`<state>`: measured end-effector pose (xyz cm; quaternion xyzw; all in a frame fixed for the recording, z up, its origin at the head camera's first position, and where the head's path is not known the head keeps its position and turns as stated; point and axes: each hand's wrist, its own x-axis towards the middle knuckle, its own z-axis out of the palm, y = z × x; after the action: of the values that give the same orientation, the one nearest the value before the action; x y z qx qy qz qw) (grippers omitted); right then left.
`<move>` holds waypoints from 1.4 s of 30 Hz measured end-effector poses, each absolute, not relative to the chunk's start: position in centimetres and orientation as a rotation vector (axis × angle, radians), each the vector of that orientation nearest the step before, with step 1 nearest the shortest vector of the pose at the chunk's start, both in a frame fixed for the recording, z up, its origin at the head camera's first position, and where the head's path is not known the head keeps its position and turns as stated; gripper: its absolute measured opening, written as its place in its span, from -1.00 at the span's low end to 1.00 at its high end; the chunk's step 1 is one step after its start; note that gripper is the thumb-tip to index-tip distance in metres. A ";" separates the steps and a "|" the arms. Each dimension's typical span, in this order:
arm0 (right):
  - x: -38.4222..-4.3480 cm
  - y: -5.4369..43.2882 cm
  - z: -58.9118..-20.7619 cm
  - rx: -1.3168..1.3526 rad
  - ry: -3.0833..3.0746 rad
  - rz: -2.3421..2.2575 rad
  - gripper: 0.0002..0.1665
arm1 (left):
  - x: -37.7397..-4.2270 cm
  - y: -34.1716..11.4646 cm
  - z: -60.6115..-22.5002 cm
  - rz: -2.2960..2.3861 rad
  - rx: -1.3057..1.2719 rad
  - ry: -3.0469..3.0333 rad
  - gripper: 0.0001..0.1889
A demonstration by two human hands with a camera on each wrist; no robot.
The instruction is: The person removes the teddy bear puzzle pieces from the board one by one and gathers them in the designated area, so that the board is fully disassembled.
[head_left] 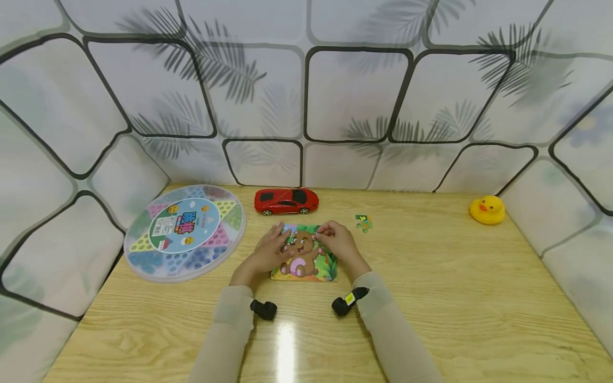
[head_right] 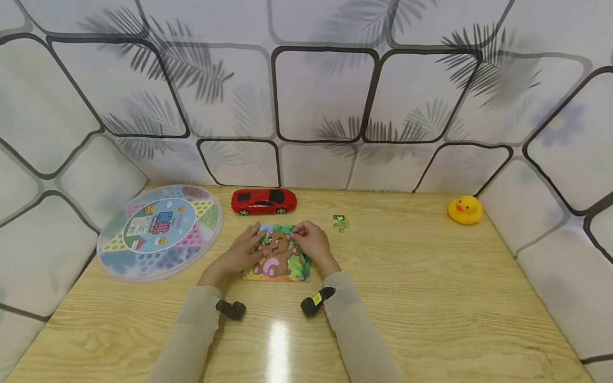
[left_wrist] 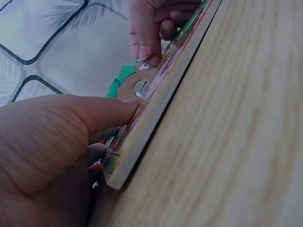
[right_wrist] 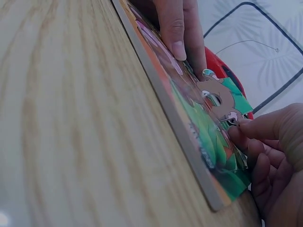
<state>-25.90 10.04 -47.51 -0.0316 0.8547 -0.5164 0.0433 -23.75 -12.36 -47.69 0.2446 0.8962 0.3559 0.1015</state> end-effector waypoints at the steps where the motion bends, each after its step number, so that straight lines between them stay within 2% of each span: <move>1: -25.9 10.0 -47.5 -0.091 2.610 -1.585 -0.89 | -23.8 -12.4 -47.8 1.070 0.730 2.643 -0.30; 11: -26.1 9.7 -47.7 -0.032 2.627 -1.608 -0.91 | -23.5 -11.9 -46.8 0.938 0.635 2.667 -0.33; 25: -26.1 9.5 -47.7 0.075 2.654 -1.579 -0.86 | -23.5 -11.8 -46.4 0.928 0.623 2.660 -0.32; 33: -26.1 9.4 -47.3 0.159 2.659 -1.567 -0.90 | -23.5 -11.6 -46.4 0.925 0.626 2.668 -0.32; 42: -26.0 9.2 -47.3 0.146 2.650 -1.556 -0.92 | -23.2 -11.6 -46.3 0.922 0.596 2.671 -0.32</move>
<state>-26.00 9.20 -47.27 0.0474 0.8609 -0.5055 0.0326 -23.18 -11.59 -46.25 0.2049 0.9175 0.3166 0.1264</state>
